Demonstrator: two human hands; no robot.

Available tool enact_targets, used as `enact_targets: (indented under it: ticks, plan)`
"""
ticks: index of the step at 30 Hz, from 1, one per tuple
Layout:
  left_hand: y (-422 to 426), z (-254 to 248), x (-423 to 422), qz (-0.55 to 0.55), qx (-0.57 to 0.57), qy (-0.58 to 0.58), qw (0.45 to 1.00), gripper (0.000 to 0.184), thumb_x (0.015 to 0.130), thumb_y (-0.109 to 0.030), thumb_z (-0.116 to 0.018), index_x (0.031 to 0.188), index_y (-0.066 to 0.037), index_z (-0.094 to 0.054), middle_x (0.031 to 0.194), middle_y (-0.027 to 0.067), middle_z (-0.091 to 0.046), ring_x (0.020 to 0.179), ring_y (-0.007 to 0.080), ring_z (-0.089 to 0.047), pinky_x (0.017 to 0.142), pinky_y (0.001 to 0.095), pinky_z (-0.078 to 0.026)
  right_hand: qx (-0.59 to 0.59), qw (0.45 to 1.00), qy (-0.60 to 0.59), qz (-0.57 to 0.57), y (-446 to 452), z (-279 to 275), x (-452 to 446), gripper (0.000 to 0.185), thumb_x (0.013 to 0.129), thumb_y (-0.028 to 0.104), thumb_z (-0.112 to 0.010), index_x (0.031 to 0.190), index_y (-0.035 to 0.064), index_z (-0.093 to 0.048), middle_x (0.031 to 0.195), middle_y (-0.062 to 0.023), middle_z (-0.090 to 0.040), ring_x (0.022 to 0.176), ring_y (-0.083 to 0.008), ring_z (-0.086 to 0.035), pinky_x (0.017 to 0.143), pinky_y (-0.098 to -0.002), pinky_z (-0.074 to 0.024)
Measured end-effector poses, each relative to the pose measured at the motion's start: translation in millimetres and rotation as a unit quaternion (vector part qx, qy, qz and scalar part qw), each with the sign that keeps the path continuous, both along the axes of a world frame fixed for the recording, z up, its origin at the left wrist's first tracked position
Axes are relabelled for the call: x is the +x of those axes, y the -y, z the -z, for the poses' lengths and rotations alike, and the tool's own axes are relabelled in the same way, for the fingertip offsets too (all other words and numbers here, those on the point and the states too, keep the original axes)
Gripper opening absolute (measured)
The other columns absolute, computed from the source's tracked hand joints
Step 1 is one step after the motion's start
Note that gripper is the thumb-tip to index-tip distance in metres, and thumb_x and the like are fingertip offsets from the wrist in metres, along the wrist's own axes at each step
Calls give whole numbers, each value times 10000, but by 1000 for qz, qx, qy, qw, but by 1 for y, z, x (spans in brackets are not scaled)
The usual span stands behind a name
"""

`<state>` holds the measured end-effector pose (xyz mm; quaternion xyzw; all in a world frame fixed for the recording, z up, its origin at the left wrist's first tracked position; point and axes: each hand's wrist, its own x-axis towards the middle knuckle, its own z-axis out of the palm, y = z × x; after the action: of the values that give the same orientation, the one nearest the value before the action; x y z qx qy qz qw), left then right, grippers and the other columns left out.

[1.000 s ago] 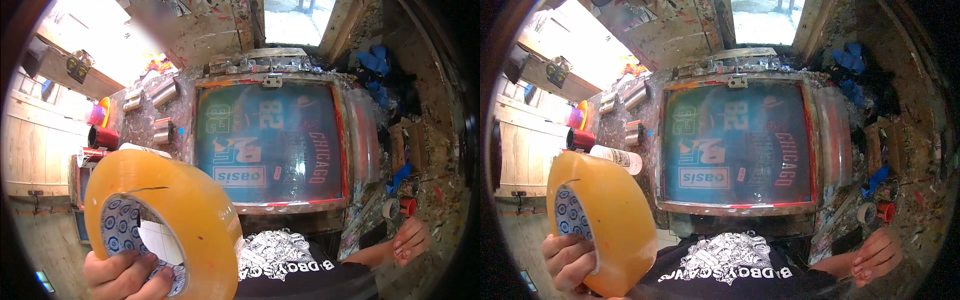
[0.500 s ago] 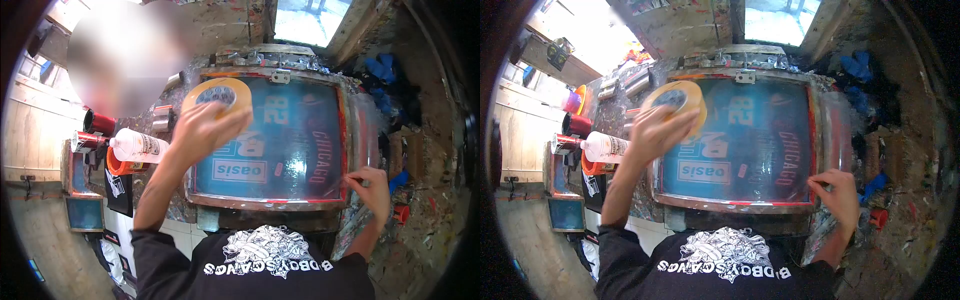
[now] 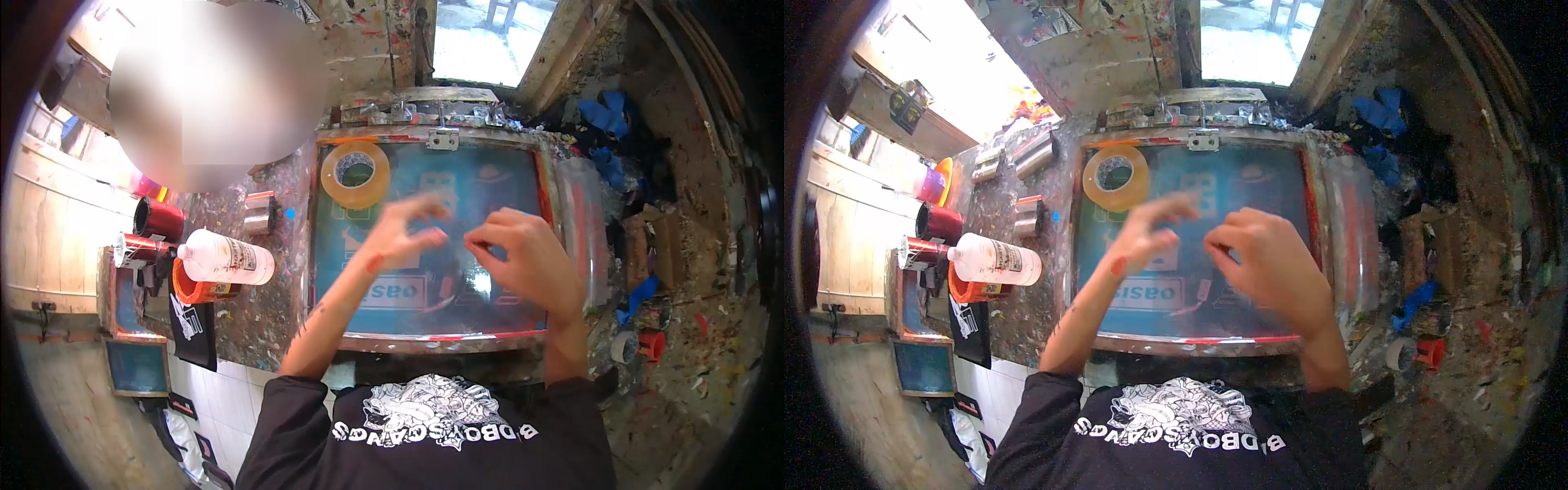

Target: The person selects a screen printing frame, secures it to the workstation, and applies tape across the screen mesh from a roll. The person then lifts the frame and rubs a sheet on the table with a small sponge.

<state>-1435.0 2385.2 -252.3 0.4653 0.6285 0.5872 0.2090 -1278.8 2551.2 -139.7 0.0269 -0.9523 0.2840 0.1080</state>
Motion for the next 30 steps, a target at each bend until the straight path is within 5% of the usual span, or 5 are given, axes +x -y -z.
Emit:
enact_targets:
  ticks: [1,3,7,13,30]
  plan:
    - [2,-8,10,0,-1,0,1000,533,741,-318,-788,1156,-15,-651,1021,151,-692,893,210,-645,804,356,-506,-8,1000,-6,11,-2,8,-5,89,808,108,-693,855,35,-713,767,-99,-644,734,-291,-637,677,-374,-516]
    - [6,-31,27,97,-279,83,952,465,778,-264,-798,1123,15,-656,938,87,-721,878,180,-671,782,326,-518,-64,996,-1,61,-7,23,-10,94,808,100,-695,869,34,-722,781,-107,-664,720,-270,-654,666,-350,-521]
    - [31,3,11,45,-269,207,940,235,833,-123,-754,1012,18,-695,829,86,-722,738,133,-676,655,259,-534,-176,962,64,200,-24,64,-1,126,817,102,-716,914,25,-743,820,-118,-724,702,-174,-690,639,-271,-518]
    - [52,27,-8,-50,-283,180,941,180,819,-116,-763,932,15,-712,800,68,-714,708,111,-660,624,243,-518,-394,896,97,183,-52,155,15,163,824,140,-745,906,0,-747,760,-55,-715,679,-94,-651,614,-253,-495]
    - [43,55,5,-186,-302,-23,935,332,749,-146,-786,992,17,-629,767,88,-673,679,156,-648,631,284,-506,-171,950,122,231,-41,159,14,215,717,157,-819,870,29,-739,827,-100,-701,740,-222,-665,696,-342,-519]
